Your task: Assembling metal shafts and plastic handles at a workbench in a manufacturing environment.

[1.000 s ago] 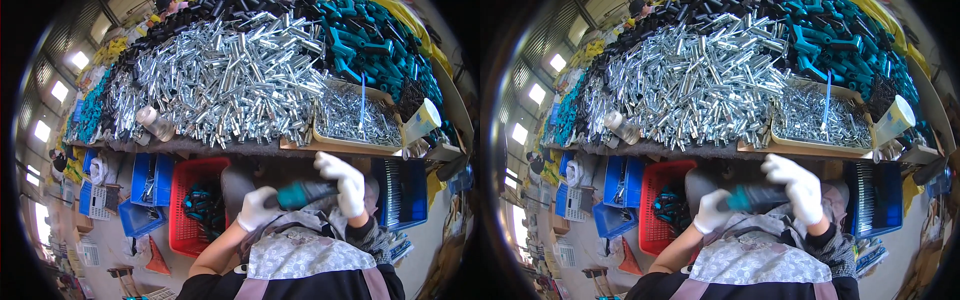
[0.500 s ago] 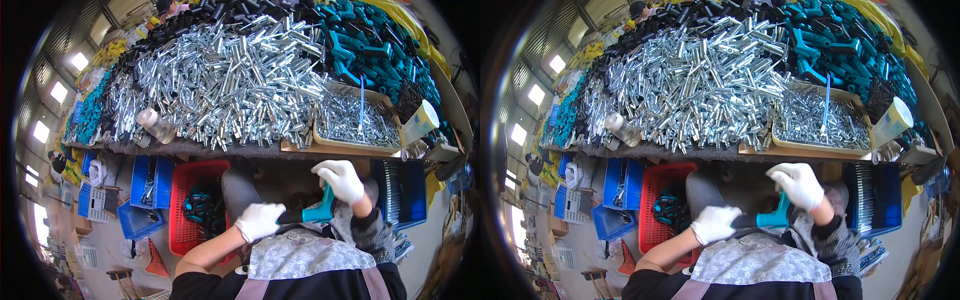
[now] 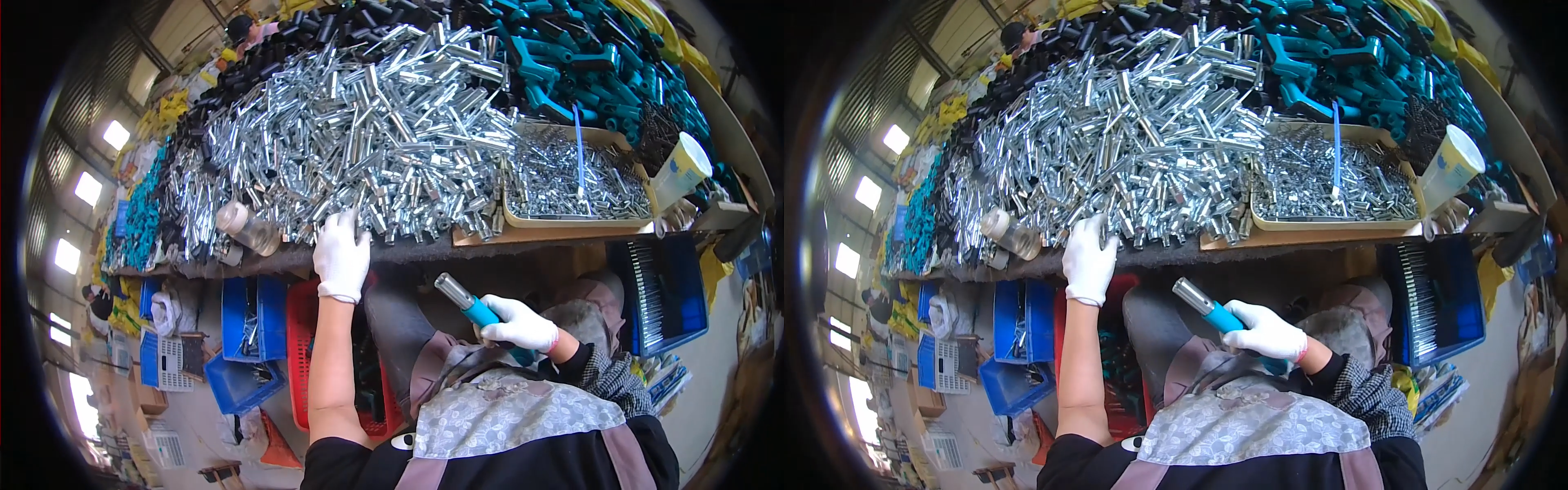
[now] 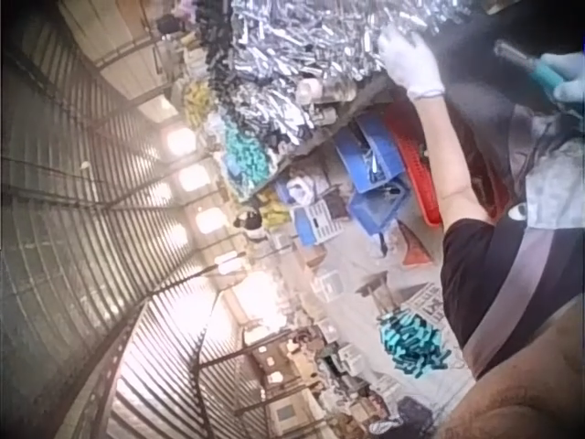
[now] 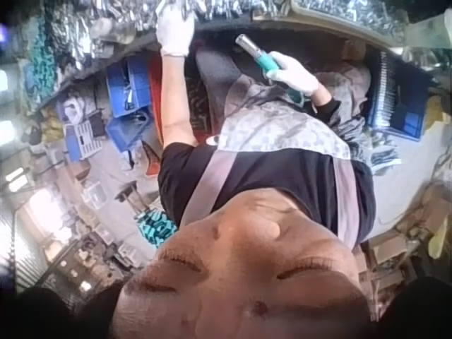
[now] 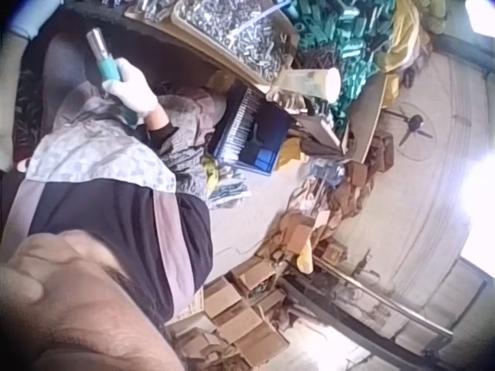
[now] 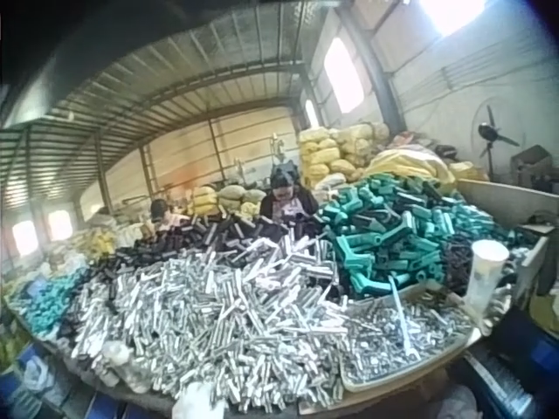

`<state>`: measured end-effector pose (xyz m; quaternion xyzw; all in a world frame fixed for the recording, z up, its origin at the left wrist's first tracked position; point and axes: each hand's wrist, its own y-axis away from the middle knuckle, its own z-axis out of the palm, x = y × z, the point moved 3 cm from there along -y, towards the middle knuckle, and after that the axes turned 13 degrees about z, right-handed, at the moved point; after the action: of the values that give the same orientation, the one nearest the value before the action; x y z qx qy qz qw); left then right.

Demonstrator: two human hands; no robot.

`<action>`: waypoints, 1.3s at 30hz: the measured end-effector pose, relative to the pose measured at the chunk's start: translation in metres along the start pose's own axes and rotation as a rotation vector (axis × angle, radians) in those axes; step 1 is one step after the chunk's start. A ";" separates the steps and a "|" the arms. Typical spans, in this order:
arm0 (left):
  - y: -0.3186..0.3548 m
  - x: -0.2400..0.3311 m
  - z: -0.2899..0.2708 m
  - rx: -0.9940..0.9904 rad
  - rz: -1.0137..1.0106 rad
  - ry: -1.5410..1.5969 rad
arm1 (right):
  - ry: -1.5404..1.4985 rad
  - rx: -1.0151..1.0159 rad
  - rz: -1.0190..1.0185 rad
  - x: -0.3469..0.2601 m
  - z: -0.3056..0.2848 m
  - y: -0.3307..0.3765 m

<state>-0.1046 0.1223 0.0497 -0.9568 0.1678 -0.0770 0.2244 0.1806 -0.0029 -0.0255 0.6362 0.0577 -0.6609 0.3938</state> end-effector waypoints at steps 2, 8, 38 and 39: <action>-0.005 -0.006 0.008 -0.081 -0.061 -0.002 | 0.023 0.008 -0.026 0.004 0.002 -0.004; -0.017 -0.017 0.017 -0.039 -0.060 0.164 | 0.007 -0.026 -0.099 -0.004 0.007 0.002; 0.084 0.118 0.008 -0.190 -0.100 1.217 | 0.943 0.586 -0.359 -0.008 -0.015 0.036; 0.082 0.123 0.003 -0.185 0.018 1.216 | 0.833 0.481 -0.320 -0.008 -0.018 0.037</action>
<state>-0.0132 0.0102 0.0188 -0.7558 0.2797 -0.5920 0.0051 0.2157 -0.0144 -0.0055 0.9017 0.1528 -0.3976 0.0737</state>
